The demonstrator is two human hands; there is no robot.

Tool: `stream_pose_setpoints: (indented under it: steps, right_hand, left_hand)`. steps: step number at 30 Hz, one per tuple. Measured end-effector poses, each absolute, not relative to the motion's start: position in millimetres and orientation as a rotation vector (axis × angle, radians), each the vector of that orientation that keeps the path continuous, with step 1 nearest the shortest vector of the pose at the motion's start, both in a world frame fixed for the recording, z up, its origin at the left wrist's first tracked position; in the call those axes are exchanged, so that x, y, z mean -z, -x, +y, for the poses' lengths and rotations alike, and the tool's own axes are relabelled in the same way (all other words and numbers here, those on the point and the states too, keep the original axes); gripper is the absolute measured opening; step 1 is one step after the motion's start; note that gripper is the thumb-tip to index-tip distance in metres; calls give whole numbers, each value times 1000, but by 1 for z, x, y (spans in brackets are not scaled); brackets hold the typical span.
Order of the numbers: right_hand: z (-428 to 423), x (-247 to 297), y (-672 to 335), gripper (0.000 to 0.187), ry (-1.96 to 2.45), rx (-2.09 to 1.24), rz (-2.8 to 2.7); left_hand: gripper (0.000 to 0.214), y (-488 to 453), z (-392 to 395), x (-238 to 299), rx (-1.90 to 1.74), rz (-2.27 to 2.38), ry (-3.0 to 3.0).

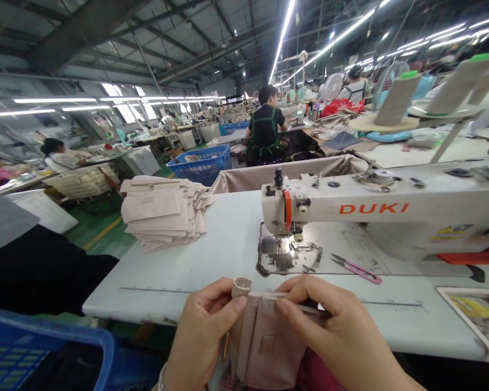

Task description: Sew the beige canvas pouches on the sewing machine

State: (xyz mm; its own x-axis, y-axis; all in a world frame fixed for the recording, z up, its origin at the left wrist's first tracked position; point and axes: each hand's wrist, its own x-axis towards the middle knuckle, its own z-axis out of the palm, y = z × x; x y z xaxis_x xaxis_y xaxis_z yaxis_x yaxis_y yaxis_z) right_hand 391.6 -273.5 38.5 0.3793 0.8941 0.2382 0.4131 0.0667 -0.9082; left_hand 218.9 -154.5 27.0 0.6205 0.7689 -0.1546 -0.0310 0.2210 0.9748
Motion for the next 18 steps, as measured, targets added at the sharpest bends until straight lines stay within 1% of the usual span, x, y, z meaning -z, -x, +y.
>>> stream_pose_setpoints:
  steps: [7, 10, 11, 13, 15, 17, 18]
  right_hand:
    - [-271, -37, -392, 10, 1555, -539, -1247]
    - [-272, -41, -395, 10, 1561, -611, -1309]
    - [-272, -42, -395, 14, 1510, -662, -1381]
    - [-271, -42, -395, 28, 1321, -782, -1577]
    - [-266, -32, -392, 39, 1180, -827, -1754]
    - [-255, -12, -389, 36, 1255, -680, -1890]
    - [-247, 0, -389, 30, 1373, -513, -1965]
  left_hand:
    - [19, -219, -153, -23, -623, 758, -1273]
    - [22, -215, -146, -33, -512, 768, -1372]
    - [22, -214, -141, -39, -433, 754, -1427]
    - [21, -213, -126, -51, -230, 687, -1569]
    - [19, -217, -107, -57, -22, 613, -1775]
    - [18, -231, -85, -51, 107, 593, -2058]
    - [17, -241, -74, -44, 131, 604, -2209]
